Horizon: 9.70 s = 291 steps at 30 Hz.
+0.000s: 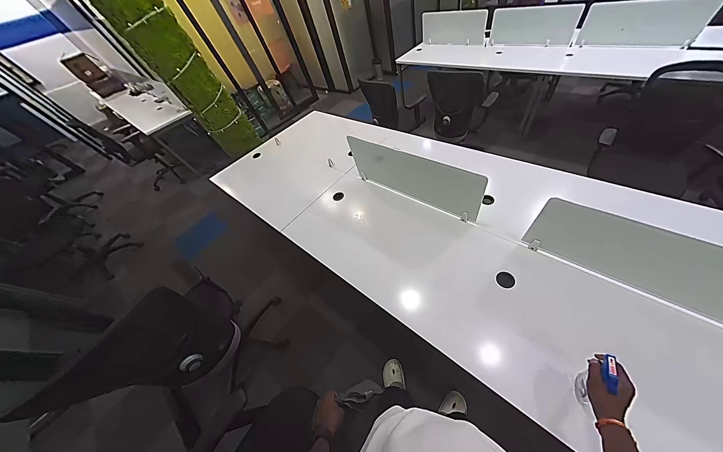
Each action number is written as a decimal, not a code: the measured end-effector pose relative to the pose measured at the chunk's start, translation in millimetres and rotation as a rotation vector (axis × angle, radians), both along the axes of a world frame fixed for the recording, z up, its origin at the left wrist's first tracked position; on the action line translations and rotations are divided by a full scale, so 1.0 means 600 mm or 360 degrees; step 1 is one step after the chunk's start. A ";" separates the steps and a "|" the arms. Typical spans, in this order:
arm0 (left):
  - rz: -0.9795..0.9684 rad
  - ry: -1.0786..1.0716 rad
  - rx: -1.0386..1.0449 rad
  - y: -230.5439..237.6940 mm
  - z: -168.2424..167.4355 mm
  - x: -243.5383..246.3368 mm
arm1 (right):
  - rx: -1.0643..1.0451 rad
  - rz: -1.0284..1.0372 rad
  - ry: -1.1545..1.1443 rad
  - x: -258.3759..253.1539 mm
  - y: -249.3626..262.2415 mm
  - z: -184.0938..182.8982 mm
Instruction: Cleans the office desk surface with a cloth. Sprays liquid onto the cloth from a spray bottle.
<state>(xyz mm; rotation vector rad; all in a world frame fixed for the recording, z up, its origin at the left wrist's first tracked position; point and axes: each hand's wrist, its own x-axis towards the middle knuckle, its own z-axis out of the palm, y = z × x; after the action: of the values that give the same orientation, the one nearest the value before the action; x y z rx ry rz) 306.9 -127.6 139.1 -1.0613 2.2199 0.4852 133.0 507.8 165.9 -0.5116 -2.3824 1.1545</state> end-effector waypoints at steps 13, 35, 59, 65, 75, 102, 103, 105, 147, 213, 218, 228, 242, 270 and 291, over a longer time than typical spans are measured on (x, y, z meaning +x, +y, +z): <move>0.0221 0.0048 0.0184 -0.150 -0.076 0.024 | -0.0461 0.0839 -0.0204 -0.038 -0.417 0.021; 0.0162 0.1775 0.0528 -0.407 0.090 -0.169 | -0.0652 0.1803 0.0206 -0.281 -1.035 0.179; 0.0140 0.1473 0.0396 -0.655 0.087 -0.510 | -0.0423 0.1371 -0.0214 -0.724 -1.310 0.032; -0.0037 0.1353 0.0536 -0.705 0.075 -0.589 | -0.0707 0.0730 0.0059 -0.858 -1.258 0.035; -0.0215 0.1335 0.0819 -0.806 0.061 -0.685 | -0.0344 0.1006 -0.0005 -0.849 -1.253 0.090; -0.0334 0.1114 0.0639 -1.180 0.076 -0.732 | -0.0462 0.1888 -0.0572 -0.737 -1.609 0.068; -0.0284 0.1140 0.0619 -1.172 0.070 -0.734 | -0.0460 0.1944 -0.0599 -0.734 -1.615 0.065; -0.0202 0.1219 0.0622 -1.157 0.050 -0.734 | -0.0405 0.1905 -0.0587 -0.727 -1.637 0.056; -0.0451 0.1772 0.1689 -1.116 0.160 -0.866 | -0.1038 0.1972 -0.0217 -0.810 -1.709 0.150; -0.0104 0.1249 0.1600 -1.102 0.183 -0.842 | -0.0685 0.1610 0.0196 -0.737 -1.694 0.154; -0.0198 0.1342 0.1422 -1.099 0.188 -0.858 | -0.1022 0.1719 0.0123 -0.720 -1.707 0.182; -0.0479 0.1710 0.1486 -1.085 0.197 -0.883 | -0.1058 0.1798 0.0074 -0.722 -1.696 0.194; -0.0608 0.1659 0.1749 -0.977 0.259 -0.913 | -0.1163 0.2038 -0.0044 -0.701 -1.719 0.214; -0.0816 0.1627 0.1568 -1.022 0.300 -0.918 | -0.0792 0.2279 -0.0076 -0.695 -1.685 0.221; -0.0425 0.1132 0.1818 -1.008 0.295 -0.914 | -0.0205 0.2231 0.0022 -0.667 -1.698 0.188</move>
<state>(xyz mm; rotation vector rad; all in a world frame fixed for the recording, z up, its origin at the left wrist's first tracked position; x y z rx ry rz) -241.6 -732.3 315.9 0.0482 1.9733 1.8995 -267.2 -510.9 278.7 1.3625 -2.5306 1.7303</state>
